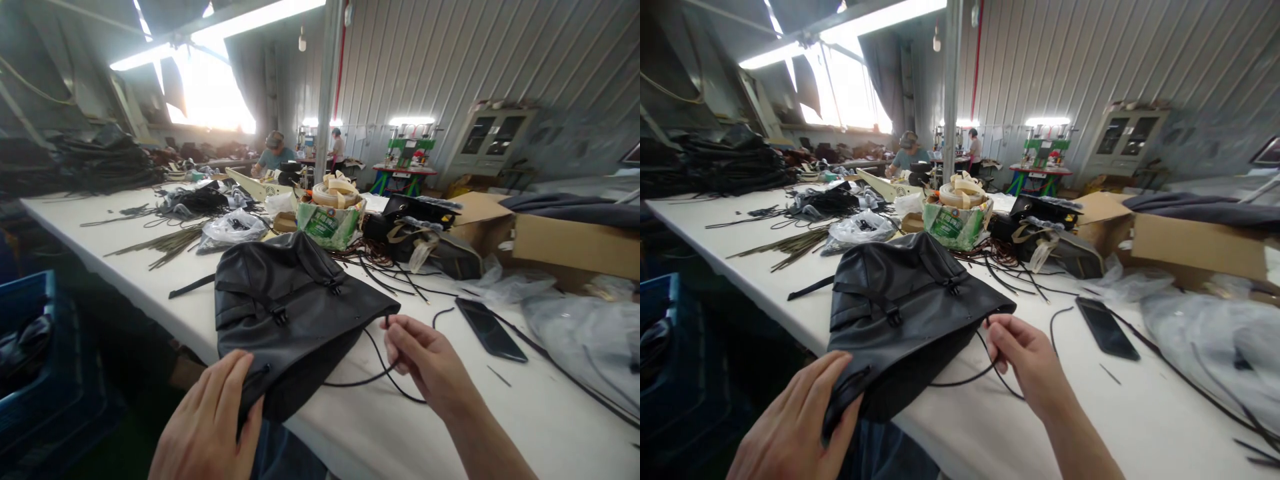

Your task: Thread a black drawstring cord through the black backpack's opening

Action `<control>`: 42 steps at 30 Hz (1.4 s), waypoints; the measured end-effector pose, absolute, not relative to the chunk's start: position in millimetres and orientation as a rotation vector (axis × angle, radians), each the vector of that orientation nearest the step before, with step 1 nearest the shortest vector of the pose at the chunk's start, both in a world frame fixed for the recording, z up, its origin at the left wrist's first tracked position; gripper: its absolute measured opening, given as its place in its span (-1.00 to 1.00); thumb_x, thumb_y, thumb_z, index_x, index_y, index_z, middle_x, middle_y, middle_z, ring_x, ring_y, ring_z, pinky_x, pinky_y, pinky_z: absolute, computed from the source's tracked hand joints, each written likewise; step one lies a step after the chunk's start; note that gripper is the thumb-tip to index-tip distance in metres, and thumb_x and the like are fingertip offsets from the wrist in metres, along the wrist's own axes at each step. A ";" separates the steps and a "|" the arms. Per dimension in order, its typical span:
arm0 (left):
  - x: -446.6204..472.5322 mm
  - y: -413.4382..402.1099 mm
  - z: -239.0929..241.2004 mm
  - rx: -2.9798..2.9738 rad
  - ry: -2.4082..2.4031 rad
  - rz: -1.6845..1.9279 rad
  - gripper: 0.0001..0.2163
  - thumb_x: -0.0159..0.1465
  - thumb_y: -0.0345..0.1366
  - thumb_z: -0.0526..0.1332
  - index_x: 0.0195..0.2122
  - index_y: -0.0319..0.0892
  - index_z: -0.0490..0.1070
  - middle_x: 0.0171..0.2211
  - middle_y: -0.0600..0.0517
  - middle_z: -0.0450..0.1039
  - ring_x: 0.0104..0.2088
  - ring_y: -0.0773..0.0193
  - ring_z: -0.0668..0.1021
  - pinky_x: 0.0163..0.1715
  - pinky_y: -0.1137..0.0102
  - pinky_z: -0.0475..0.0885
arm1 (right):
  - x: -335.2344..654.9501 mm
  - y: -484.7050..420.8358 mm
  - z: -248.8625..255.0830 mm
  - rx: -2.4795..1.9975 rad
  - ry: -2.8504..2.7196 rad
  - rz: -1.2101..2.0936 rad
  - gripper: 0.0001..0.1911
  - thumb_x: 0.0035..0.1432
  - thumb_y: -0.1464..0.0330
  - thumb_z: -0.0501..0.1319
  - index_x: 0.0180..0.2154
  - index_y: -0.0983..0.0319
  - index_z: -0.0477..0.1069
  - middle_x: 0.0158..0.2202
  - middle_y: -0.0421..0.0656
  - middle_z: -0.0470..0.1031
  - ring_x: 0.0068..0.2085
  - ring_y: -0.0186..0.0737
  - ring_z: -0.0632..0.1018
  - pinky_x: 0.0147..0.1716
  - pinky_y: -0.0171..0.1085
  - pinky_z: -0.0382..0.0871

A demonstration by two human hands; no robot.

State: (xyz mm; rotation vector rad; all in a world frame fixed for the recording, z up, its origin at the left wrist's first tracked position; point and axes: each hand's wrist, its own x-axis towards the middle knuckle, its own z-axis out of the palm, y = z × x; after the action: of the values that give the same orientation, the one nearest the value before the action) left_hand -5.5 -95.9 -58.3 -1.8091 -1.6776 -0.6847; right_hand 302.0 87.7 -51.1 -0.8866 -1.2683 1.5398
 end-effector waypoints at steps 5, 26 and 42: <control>25.1 -53.2 -23.2 -2.007 -1.687 -0.477 -0.71 0.49 -0.48 0.15 0.18 -0.24 0.50 0.05 -0.22 0.57 0.00 -0.11 0.62 -0.04 0.03 0.53 | 284.1 72.8 -43.6 -0.866 -1.700 1.630 -0.56 0.40 -0.03 0.37 -0.16 0.24 0.54 -0.37 -0.13 0.62 -0.45 -0.31 0.48 -0.44 -0.31 0.33; 35.1 2.3 -11.6 -2.215 -2.281 -0.635 -0.77 0.46 -0.37 0.20 -0.12 -0.02 0.68 -0.04 0.00 0.74 -0.02 0.02 0.73 -0.07 0.24 0.48 | 216.1 51.0 -53.6 -1.080 -1.902 0.882 -0.81 0.26 0.37 0.27 -0.43 0.19 0.53 -0.51 -0.28 0.47 -0.46 -0.33 0.43 -0.40 -0.28 0.20; 35.9 -2.6 -15.2 -2.249 -2.175 -0.733 -0.77 0.46 -0.42 0.19 -0.11 -0.09 0.67 -0.10 -0.05 0.71 -0.06 0.00 0.70 0.00 0.17 0.48 | 210.8 51.3 -57.4 -1.115 -1.787 0.944 -0.76 0.25 0.30 0.28 -0.47 0.19 0.44 -0.54 -0.27 0.42 -0.47 -0.30 0.39 -0.44 -0.26 0.19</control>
State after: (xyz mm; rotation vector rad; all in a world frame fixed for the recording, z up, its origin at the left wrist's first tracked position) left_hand 35.9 -2.6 -15.2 -2.2489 -2.1750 -0.7331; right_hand 210.8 51.3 -57.4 -1.1154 -1.7870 0.9442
